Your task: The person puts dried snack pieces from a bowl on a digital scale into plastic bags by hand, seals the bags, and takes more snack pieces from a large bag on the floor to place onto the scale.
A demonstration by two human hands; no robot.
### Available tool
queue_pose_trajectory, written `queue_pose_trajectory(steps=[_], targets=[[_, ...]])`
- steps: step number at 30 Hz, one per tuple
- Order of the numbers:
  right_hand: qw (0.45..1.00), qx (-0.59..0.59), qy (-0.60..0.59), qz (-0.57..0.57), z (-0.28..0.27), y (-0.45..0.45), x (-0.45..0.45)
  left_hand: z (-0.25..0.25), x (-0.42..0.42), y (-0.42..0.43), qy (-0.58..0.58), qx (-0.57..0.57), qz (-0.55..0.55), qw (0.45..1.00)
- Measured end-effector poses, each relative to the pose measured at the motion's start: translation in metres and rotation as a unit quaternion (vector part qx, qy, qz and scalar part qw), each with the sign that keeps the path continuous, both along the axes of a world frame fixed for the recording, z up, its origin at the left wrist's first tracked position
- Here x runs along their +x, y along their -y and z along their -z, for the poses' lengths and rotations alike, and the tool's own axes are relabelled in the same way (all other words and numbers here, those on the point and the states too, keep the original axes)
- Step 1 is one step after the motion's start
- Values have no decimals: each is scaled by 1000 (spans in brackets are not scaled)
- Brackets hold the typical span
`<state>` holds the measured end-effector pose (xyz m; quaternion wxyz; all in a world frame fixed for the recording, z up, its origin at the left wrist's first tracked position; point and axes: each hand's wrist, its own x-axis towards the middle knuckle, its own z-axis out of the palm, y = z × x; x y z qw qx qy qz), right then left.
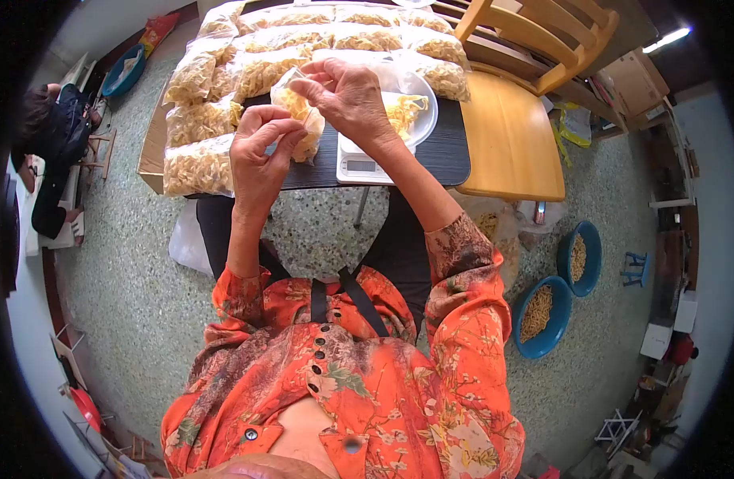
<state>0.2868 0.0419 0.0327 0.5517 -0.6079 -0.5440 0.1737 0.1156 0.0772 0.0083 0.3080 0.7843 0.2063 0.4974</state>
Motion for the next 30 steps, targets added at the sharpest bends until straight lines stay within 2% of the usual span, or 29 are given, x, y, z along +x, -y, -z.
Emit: queue_pose_trajectory(steps=[5,7,9,11,13,17,20,21,23,24,29,30], targets=[[999,-4,32,16,-5,18,3,-1,-6,-8,18,-4,-1,1000],[996,-77,26,47,-8,24,3,0,-6,-8,23,-8,-3,1000],[996,-76,38,37,1,22,5,-1,-6,-7,28,-6,-1,1000],[993,-68,97,22,4,20,0,1,-4,-7,28,-5,2,1000],[995,-65,72,23,2,17,-3,4,-6,-8,28,-3,0,1000],[992,19,118,46,-4,10,-5,6,-9,-9,-1,-5,6,1000],[975,37,221,-2,-7,2,-7,4,-6,-8,8,0,9,1000],[975,37,221,0,-5,-2,-6,3,-5,-8,19,6,4,1000],[925,26,372,-68,0,-7,-3,3,-7,-8,26,4,7,1000],[916,-45,392,-70,6,-10,-1,3,-7,-7,32,1,12,999],[903,-105,404,-101,-1,-13,9,-3,-6,-4,12,28,8,1000],[928,-84,346,-107,-7,-11,12,-5,-8,-4,6,13,1,1000]])
